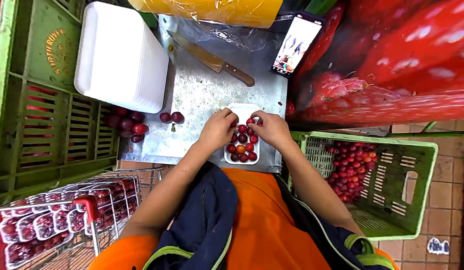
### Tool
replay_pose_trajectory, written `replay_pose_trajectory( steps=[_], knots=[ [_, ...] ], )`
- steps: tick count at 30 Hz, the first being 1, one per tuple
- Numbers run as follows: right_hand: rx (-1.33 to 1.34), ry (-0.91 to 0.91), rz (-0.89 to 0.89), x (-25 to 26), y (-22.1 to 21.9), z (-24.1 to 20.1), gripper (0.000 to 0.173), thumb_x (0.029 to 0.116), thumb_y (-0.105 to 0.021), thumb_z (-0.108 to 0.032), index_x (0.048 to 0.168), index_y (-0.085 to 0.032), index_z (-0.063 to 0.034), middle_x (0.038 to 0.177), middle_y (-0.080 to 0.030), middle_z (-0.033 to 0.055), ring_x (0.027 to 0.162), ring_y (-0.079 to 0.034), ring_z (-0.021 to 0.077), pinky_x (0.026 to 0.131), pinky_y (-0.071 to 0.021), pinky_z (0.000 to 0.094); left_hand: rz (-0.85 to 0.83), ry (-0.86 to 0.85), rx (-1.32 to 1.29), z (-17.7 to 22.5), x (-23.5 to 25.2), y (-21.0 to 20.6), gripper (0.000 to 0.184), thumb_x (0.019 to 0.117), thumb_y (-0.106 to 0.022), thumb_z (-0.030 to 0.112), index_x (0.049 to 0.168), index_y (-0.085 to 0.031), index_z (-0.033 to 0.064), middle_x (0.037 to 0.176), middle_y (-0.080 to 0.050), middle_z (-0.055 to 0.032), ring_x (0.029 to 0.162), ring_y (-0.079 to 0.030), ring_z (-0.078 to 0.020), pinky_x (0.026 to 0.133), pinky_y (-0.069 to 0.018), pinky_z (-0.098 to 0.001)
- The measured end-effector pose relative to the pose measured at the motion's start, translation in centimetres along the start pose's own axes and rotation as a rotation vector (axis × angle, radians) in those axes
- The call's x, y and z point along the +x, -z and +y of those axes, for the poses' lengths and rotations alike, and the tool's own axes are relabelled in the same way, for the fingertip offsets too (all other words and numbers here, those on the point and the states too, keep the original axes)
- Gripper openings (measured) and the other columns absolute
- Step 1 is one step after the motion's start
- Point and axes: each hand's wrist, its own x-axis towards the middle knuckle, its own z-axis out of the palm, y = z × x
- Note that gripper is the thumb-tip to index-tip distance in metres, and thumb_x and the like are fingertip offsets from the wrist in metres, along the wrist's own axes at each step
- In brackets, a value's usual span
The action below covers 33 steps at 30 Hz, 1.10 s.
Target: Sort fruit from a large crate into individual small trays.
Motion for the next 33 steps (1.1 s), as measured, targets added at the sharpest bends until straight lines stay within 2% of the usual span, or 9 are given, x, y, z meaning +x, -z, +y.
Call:
replay_pose_trajectory(
  steps=[5,10,14,18,20,23,26,28,33],
  knots=[
    [-0.016,0.071,0.011,0.8,0.8,1.2,0.026,0.0978,-0.065,-0.04,0.117,-0.074,-0.0246,0.099,-0.074,0.0051,0.092,-0.071,0.0269,0.079,-0.0552,0.0581,-0.012,-0.02,-0.032,0.6,0.1,-1.0,0.023,0.1013,-0.062,0.023,0.12,-0.071,0.0133,0.114,-0.066,-0.0097,0.104,-0.065,-0.0274,0.095,-0.0531,-0.0503],
    [0.064,0.136,-0.021,1.2,1.5,2.3,0.024,0.0968,-0.068,-0.039,0.114,-0.076,-0.0243,0.099,-0.075,0.0023,0.092,-0.071,0.0227,0.083,-0.056,0.0572,0.022,0.029,-0.221,0.5,-0.3,-0.7,0.021,0.1019,-0.061,0.026,0.109,-0.076,0.0135,0.114,-0.068,-0.006,0.11,-0.063,-0.0224,0.101,-0.0509,-0.0477],
    [0.207,0.163,0.12,2.1,2.0,0.9,0.023,0.0973,-0.066,-0.038,0.098,-0.077,-0.0186,0.091,-0.075,0.0001,0.086,-0.07,0.0179,0.079,-0.0563,0.0515,0.112,0.083,-0.29,0.3,-0.7,-0.9,0.019,0.1013,-0.061,0.022,0.109,-0.076,0.0135,0.109,-0.072,-0.0036,0.104,-0.068,-0.0184,0.096,-0.0552,-0.0457],
    [0.262,0.275,-0.007,4.6,1.5,-1.3,0.031,0.1018,-0.06,-0.039,0.102,-0.076,-0.0119,0.091,-0.074,0.0047,0.084,-0.071,0.0185,0.081,-0.0572,0.0482,0.156,0.239,-0.408,0.6,-0.6,-0.7,0.025,0.103,-0.06,0.021,0.125,-0.067,0.0097,0.098,-0.075,-0.0046,0.087,-0.073,-0.0167,0.084,-0.0606,-0.0443],
    [0.168,0.294,-0.116,5.5,1.2,-1.9,0.036,0.1049,-0.054,-0.04,0.104,-0.076,-0.0115,0.093,-0.074,0.0073,0.088,-0.071,0.023,0.084,-0.0559,0.0531,0.171,0.28,-0.425,0.5,-0.3,-0.6,0.03,0.1011,-0.062,0.019,0.129,-0.063,0.0084,0.103,-0.074,-0.0065,0.087,-0.073,-0.018,0.083,-0.0614,-0.0437],
    [0.159,0.223,-0.145,5.8,1.6,-2.2,0.052,0.1096,-0.039,-0.045,0.096,-0.075,-0.0101,0.087,-0.071,0.0089,0.084,-0.069,0.0255,0.077,-0.0523,0.0546,0.138,0.239,-0.342,0.1,0.2,-0.4,0.031,0.0994,-0.067,0.027,0.126,-0.069,0.0106,0.108,-0.069,-0.0095,0.088,-0.069,-0.0205,0.082,-0.0597,-0.0433],
    [0.216,0.108,-0.228,5.6,2.4,-2.1,0.065,0.1099,-0.026,-0.055,0.113,-0.074,-0.0115,0.108,-0.074,0.0099,0.104,-0.07,0.0271,0.094,-0.0517,0.0575,0.07,0.261,-0.212,0.5,0.4,-0.7,0.031,0.0986,-0.068,0.034,0.115,-0.072,0.0086,0.112,-0.066,-0.0138,0.092,-0.067,-0.0273,0.085,-0.0576,-0.0508],
    [0.181,0.144,-0.236,5.5,2.7,-1.7,0.063,0.1099,-0.027,-0.055,0.115,-0.072,-0.0114,0.109,-0.073,0.0113,0.105,-0.069,0.0273,0.094,-0.0516,0.057,0.077,0.321,-0.152,1.2,0.6,-0.8,0.029,0.0992,-0.064,0.032,0.111,-0.07,0.0062,0.114,-0.064,-0.0141,0.092,-0.067,-0.0292,0.084,-0.0572,-0.0524],
    [0.145,0.246,-0.205,5.1,2.4,-0.9,0.039,0.1107,-0.041,-0.031,0.112,-0.073,-0.0091,0.102,-0.073,0.0112,0.099,-0.069,0.0242,0.091,-0.0517,0.0506,0.118,0.276,-0.146,1.5,0.6,-0.9,0.04,0.0985,-0.052,0.009,0.137,-0.063,0.0122,0.136,-0.06,-0.015,0.113,-0.065,-0.034,0.095,-0.0547,-0.0553]
  ],
)
